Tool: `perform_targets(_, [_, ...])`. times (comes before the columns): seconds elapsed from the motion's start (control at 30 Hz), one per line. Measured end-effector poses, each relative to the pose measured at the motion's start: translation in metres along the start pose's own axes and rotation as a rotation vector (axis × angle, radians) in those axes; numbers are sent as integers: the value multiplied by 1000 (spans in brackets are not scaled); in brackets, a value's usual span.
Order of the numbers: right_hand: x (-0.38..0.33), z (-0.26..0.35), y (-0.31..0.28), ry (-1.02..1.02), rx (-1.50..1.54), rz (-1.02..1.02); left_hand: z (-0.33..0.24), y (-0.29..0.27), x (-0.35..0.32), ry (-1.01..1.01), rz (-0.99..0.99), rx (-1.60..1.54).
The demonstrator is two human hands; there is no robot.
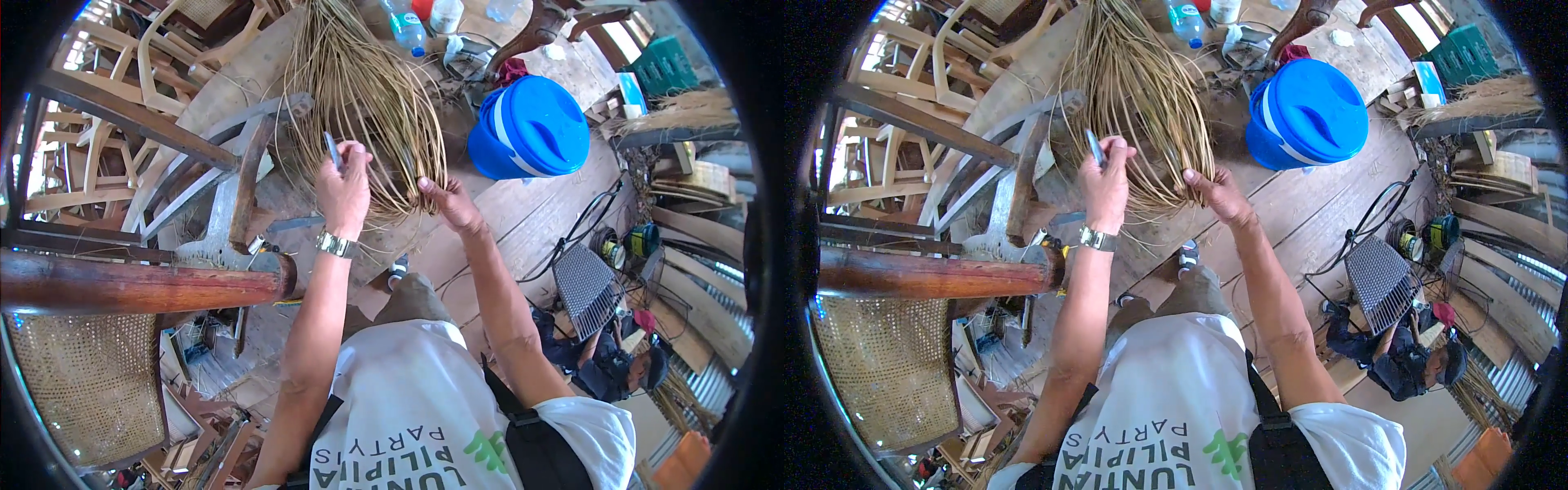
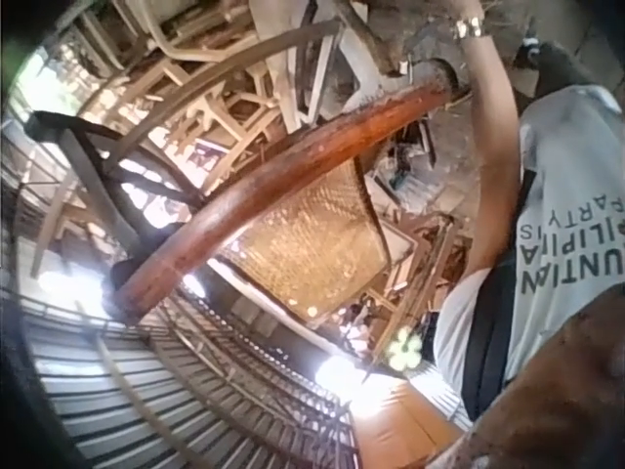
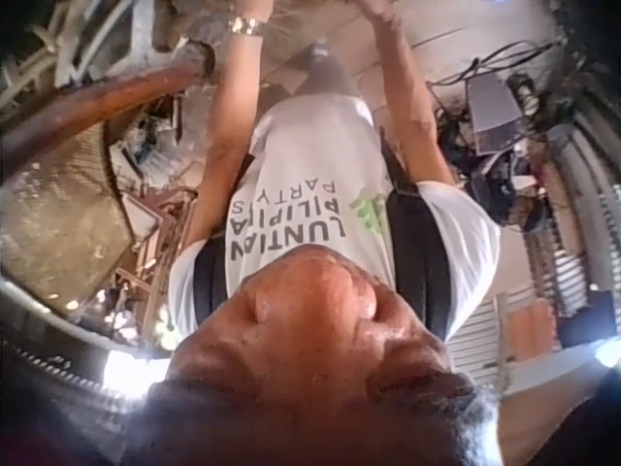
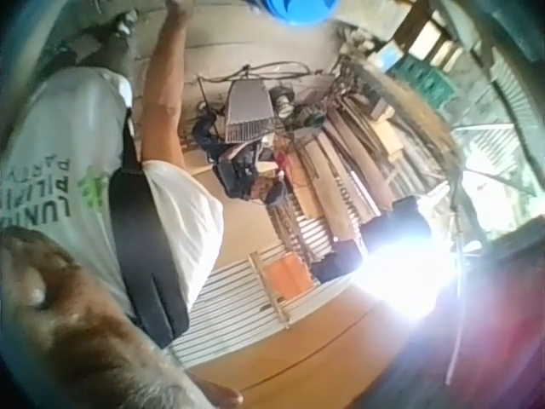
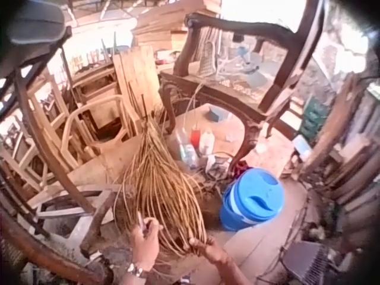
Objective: The person touches a woven cane chair back by hand, selects rattan strips from a bundle, and trims and sands the strips using a knife and a sanding block.
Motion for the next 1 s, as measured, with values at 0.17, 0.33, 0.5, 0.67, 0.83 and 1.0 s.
perform_targets(0.17, [0, 4, -5, 20, 6, -18, 3, -7, 1, -69, -8, -51])
perform_targets(0.33, [6, 1, -14, 32, -43, -5, -3, -1, -6, -69, 11, -8])
perform_targets(0.5, [1, 5, -4, 21, 39, -14, -13, 9, -9, -97, 50, -10])
perform_targets(0.67, [6, 2, -9, 43, 62, 2, -8, 23, -3, -25, 8, 224])
perform_targets(0.83, [7, 0, -11, 19, 68, -10, 18, 22, 0, -45, 12, 246])
perform_targets(1.0, [7, 7, -14, 12, 69, -9, 35, 9, 5, 71, -5, 516])
Point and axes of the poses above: each hand's wrist, its own x-axis towards the middle knuckle, its own y-axis out of the palm, z = x × y, the point moved 7 cm from there along x, towards the middle knuckle
